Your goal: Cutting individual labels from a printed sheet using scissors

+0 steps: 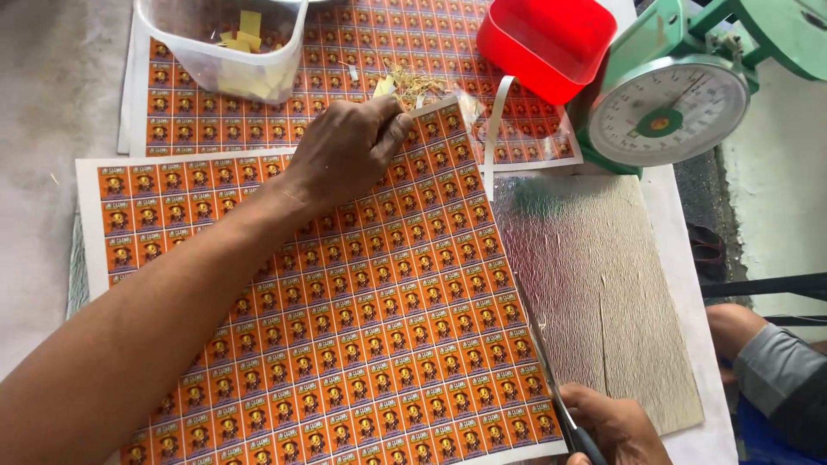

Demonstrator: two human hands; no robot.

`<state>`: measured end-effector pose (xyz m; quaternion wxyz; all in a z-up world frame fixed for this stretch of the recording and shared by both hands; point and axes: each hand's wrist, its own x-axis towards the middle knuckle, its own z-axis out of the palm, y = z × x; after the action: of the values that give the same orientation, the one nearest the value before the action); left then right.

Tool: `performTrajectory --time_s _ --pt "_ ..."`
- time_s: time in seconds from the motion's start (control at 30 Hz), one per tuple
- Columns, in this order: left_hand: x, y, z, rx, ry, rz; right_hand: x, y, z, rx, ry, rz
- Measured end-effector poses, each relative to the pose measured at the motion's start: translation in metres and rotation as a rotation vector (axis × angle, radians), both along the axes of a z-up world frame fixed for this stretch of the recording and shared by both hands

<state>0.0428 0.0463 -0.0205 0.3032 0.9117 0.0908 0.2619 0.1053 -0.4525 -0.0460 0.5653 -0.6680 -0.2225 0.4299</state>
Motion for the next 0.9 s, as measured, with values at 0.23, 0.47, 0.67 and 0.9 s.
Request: performTrajectory --time_s 0.23,0.47,0.67,0.9 --pt "-0.002 -0.001 0.005 -0.029 0.025 0.015 -0.002 0.000 -0.005 -0.163 -0.152 -0.088" --pt "-0.001 0.001 0.004 -0.028 0.034 0.027 -0.001 0.007 0.005 -0.032 -0.091 0.010" --pt "-0.001 0.001 0.004 -0.006 0.049 0.034 0.009 -0.030 -0.030 -0.028 0.070 0.002" --pt "-0.003 -0.001 0.005 -0.006 0.067 0.062 -0.003 0.016 0.016 -0.354 0.278 -0.326"
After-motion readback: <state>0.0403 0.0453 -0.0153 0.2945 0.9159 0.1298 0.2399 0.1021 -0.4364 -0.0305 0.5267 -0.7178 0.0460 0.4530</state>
